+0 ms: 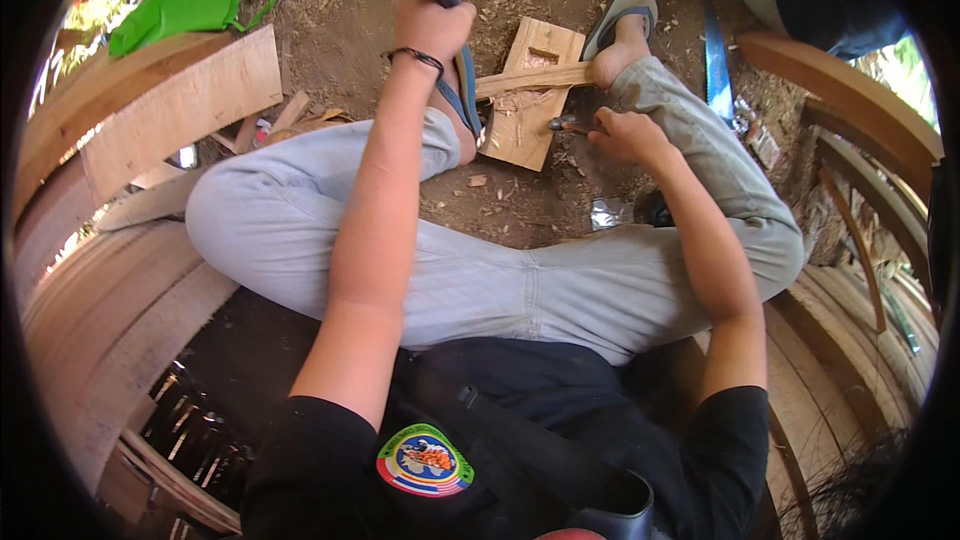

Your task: The person uses a chisel and hammer to carve a slot into a small piece of wood, then fits two wooden pieces together to form a cross shape and hammers them into place.

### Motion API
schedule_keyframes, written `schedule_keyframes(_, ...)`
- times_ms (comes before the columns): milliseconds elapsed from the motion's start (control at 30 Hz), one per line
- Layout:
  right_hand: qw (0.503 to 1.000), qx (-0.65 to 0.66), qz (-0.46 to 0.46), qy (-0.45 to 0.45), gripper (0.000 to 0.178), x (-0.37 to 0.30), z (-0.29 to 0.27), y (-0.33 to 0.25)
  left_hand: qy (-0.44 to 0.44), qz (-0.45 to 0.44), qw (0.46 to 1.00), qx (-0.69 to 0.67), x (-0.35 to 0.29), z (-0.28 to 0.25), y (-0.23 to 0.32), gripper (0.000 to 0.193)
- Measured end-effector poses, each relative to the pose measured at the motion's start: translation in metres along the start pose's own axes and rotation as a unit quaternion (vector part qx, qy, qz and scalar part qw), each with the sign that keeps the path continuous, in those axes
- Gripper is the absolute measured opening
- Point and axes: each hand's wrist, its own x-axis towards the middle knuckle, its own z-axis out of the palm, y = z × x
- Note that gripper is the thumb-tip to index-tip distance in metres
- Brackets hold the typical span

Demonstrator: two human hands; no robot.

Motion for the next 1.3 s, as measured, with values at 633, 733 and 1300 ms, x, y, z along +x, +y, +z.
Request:
schedule_keyframes(633, 0.981, -0.187, 0.034, 0.049, 0.028, -0.013, 0.013, -0.042, 0.074, 0.001, 0.994, -0.074, 0.0, -0.033, 0.02, 0.024)
schedule_keyframes(733, 0.977, -0.201, 0.056, 0.04, 0.029, -0.013, 0.018, -0.048, 0.102, -0.035, 0.989, -0.098, -0.005, -0.04, 0.03, 0.018)
schedule_keyframes(1300, 0.983, -0.17, 0.075, 0.013, 0.028, -0.019, 0.021, -0.066, 0.182, -0.007, 0.983, -0.033, -0.007, -0.038, 0.005, 0.018)
